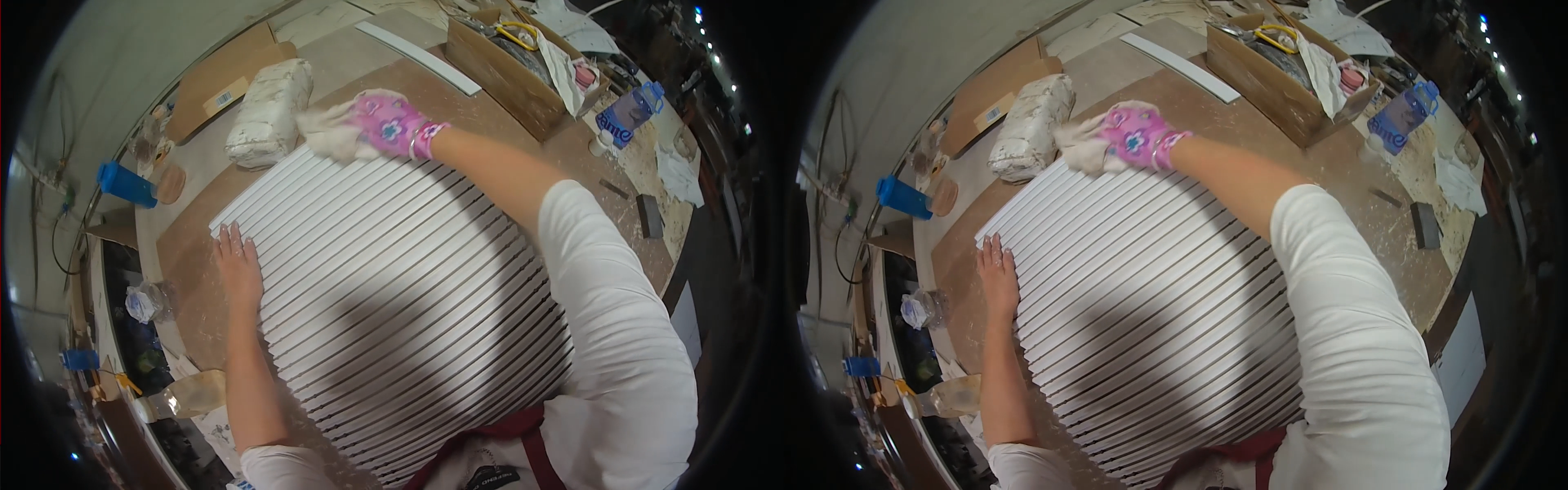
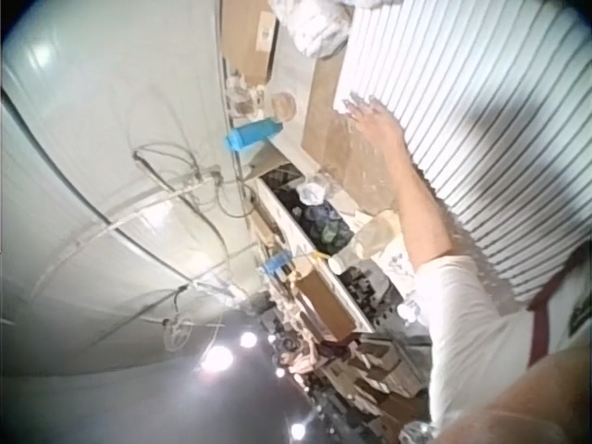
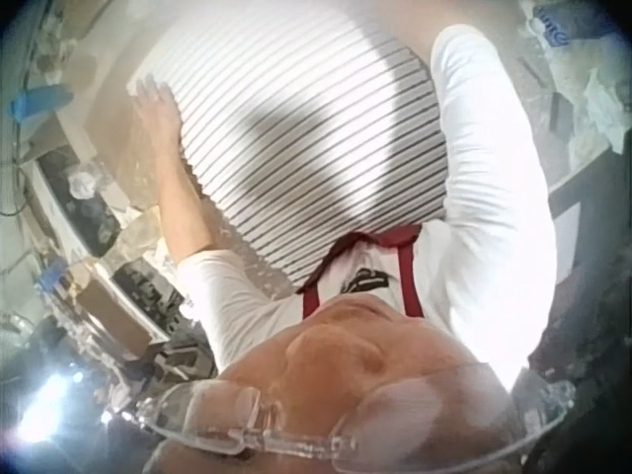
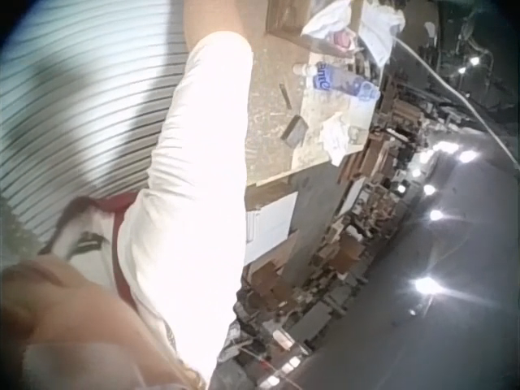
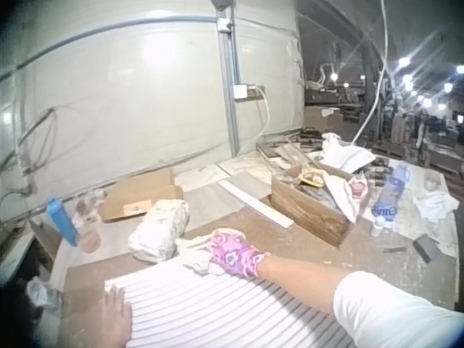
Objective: The person cleans a set of white window shutters by wiping them with a cloth and then stacks them.
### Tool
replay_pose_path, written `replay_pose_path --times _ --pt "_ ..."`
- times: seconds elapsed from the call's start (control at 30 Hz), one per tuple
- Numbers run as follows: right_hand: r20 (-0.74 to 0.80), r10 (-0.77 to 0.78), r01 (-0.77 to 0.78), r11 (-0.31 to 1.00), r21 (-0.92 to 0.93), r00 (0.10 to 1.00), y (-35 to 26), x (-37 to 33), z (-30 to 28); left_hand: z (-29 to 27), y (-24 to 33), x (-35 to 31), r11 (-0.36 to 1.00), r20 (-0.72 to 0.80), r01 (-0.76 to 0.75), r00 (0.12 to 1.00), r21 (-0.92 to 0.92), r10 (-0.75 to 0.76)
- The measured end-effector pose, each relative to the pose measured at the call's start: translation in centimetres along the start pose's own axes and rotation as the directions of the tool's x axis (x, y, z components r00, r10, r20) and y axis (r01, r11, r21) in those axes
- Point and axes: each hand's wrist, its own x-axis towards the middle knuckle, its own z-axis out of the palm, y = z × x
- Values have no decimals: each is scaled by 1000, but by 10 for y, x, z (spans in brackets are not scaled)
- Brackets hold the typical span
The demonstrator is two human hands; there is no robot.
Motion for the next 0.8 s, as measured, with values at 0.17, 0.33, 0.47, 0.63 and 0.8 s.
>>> replay_pose_path --times 0.17,0.33,0.47,0.63,0.8 --pt "417 386 -387 918 -86 823 83 -7 -51 -7 0 -5 999 11 30 999 23 -30" --pt "198 538 -493 486 722 819 79 3 -94 -25 55 -2 962 75 104 989 252 -127" --pt "130 261 -216 338 916 957 -27 20 -103 -11 104 20 840 -311 -296 937 -455 162" --pt "619 230 -618 -85 782 751 -62 6 -120 -35 191 64 234 -133 -89 974 -968 -181" --pt "29 169 -168 918 360 985 24 -19 -7 -18 192 88 866 -580 -440 779 -239 237"
